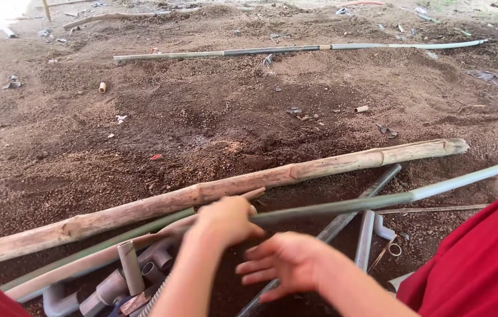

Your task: Connecting various plastic and corrugated pipe segments together by hand in a workshop area.

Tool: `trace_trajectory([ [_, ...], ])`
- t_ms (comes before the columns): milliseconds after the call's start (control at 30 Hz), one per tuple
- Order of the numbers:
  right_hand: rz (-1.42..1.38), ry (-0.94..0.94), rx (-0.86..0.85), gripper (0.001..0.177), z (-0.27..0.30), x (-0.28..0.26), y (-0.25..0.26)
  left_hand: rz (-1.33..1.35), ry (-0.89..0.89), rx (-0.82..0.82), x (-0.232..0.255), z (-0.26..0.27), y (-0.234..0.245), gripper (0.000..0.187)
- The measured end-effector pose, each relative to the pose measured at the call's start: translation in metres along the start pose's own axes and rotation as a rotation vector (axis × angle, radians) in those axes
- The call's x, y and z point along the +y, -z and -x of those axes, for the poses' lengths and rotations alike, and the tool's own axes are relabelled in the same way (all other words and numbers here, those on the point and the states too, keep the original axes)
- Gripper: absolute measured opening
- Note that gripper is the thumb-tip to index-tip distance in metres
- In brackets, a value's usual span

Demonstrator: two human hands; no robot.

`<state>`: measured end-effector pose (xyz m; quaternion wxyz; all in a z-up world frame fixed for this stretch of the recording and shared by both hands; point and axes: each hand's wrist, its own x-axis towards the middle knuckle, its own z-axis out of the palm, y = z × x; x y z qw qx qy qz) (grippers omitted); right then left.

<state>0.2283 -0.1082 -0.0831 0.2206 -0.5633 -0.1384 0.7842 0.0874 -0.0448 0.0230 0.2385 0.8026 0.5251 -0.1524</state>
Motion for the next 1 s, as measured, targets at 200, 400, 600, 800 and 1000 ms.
trace_trajectory([
  [200,-1.068,0.232,0.543,0.066,0.03,-0.038,0.049,-0.108,0.408,-0.086,-0.061,0.034,0.053,0.059],
  [400,-0.965,0.295,0.554,0.026,-0.053,-0.024,0.136,-0.023,0.628,-0.186,-0.093,0.062,0.054,0.096],
  [600,-0.774,0.237,0.383,0.019,-0.038,-0.021,0.06,0.008,0.183,0.047,-0.023,0.001,-0.013,0.094],
  [800,-0.479,0.369,0.14,0.037,-0.042,-0.009,0.011,-0.168,-0.062,0.44,-0.013,-0.076,-0.104,0.024],
  [1000,-0.666,0.4,0.247,0.074,-0.026,-0.036,0.025,-0.028,0.005,0.302,-0.035,-0.033,-0.049,0.039],
])
